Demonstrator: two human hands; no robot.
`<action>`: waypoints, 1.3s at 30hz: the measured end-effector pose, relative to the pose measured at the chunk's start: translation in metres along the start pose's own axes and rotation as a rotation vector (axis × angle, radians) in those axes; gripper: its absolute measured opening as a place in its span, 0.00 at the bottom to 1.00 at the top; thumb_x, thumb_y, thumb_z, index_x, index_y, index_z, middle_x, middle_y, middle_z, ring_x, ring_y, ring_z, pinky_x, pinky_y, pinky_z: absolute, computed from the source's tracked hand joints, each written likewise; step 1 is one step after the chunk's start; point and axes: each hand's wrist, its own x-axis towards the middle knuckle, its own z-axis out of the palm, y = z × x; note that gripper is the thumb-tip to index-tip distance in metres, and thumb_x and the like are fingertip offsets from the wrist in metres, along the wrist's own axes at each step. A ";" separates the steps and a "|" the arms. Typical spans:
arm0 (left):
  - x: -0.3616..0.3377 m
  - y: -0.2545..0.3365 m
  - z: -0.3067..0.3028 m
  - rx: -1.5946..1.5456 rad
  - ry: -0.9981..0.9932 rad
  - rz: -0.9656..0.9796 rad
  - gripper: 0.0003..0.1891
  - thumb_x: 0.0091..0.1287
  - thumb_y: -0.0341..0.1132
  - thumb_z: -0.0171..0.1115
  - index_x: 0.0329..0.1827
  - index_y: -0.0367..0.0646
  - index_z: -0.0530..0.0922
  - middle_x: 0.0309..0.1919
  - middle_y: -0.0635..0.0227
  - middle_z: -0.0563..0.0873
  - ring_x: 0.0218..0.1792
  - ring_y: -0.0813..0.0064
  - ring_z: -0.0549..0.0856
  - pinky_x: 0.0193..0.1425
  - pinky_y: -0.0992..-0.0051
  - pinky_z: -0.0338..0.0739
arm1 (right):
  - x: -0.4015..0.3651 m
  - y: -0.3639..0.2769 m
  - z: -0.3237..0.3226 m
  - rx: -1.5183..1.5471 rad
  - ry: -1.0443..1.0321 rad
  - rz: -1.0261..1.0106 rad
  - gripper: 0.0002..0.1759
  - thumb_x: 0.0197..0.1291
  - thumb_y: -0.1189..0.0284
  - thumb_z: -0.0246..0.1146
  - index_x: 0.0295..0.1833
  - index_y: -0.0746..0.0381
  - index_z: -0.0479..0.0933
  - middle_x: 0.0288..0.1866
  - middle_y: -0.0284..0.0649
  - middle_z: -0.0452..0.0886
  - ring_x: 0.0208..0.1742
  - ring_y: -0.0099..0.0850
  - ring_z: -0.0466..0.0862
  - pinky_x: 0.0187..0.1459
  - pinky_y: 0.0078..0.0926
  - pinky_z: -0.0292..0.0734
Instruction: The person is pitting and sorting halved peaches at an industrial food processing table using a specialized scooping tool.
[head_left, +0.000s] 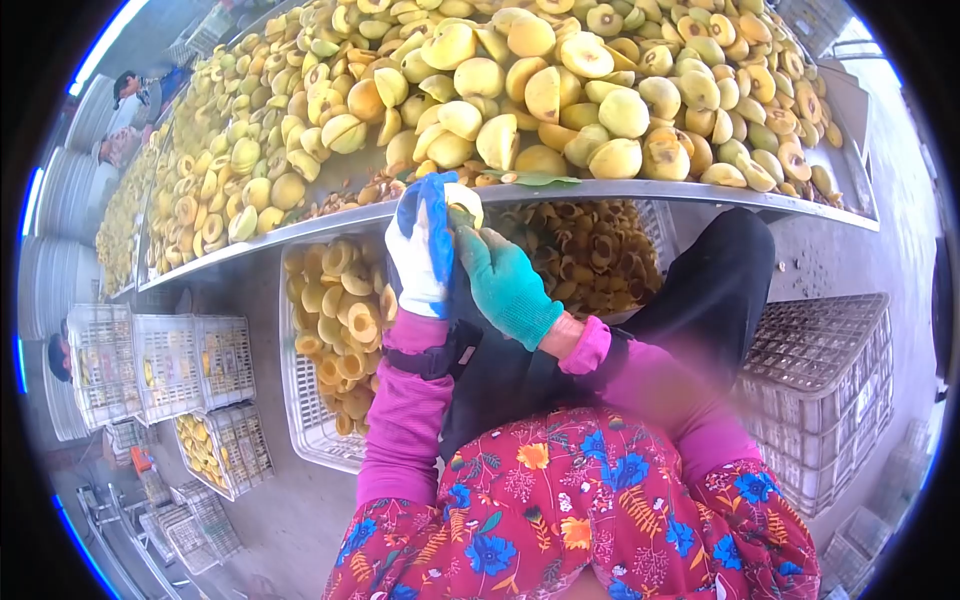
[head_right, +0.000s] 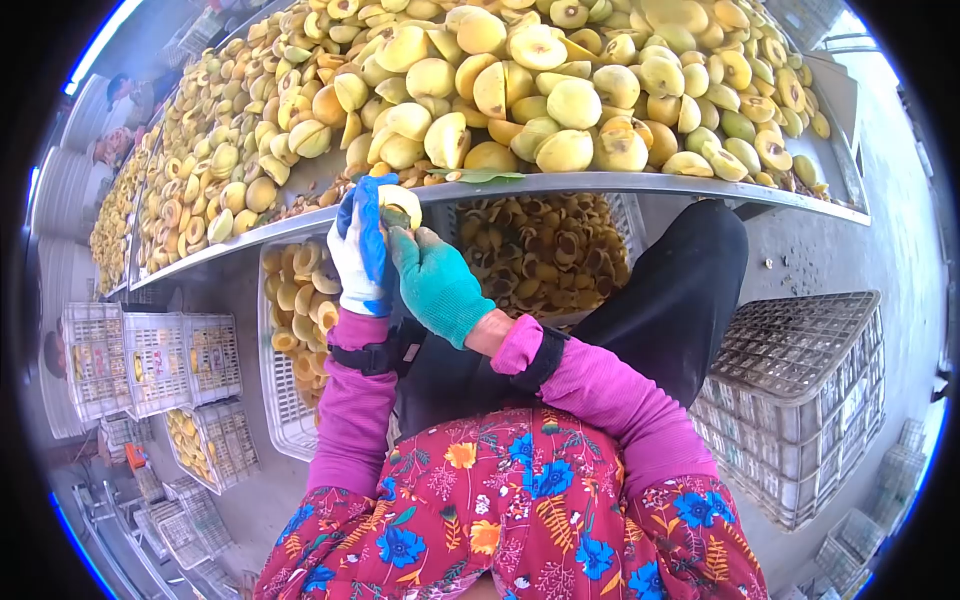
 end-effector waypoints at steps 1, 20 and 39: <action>0.000 0.000 0.001 -0.018 0.014 -0.020 0.16 0.68 0.39 0.55 0.46 0.32 0.78 0.39 0.63 0.85 0.37 0.80 0.80 0.44 0.79 0.74 | -0.001 -0.002 0.001 0.045 -0.009 -0.010 0.19 0.69 0.60 0.50 0.38 0.67 0.72 0.23 0.45 0.75 0.25 0.36 0.78 0.28 0.32 0.70; 0.015 0.025 -0.146 1.095 0.010 0.114 0.13 0.56 0.40 0.63 0.40 0.42 0.80 0.35 0.58 0.83 0.35 0.59 0.82 0.42 0.66 0.77 | -0.013 0.039 -0.071 1.387 -0.435 1.061 0.23 0.68 0.48 0.43 0.31 0.54 0.66 0.16 0.24 0.62 0.13 0.18 0.63 0.17 0.21 0.59; 0.147 -0.015 -0.055 1.629 -0.621 -0.010 0.35 0.53 0.42 0.63 0.64 0.37 0.64 0.64 0.48 0.66 0.66 0.54 0.66 0.67 0.66 0.63 | -0.003 -0.016 -0.069 0.812 -0.369 0.770 0.24 0.65 0.44 0.48 0.37 0.57 0.66 0.18 0.29 0.65 0.14 0.23 0.67 0.16 0.24 0.66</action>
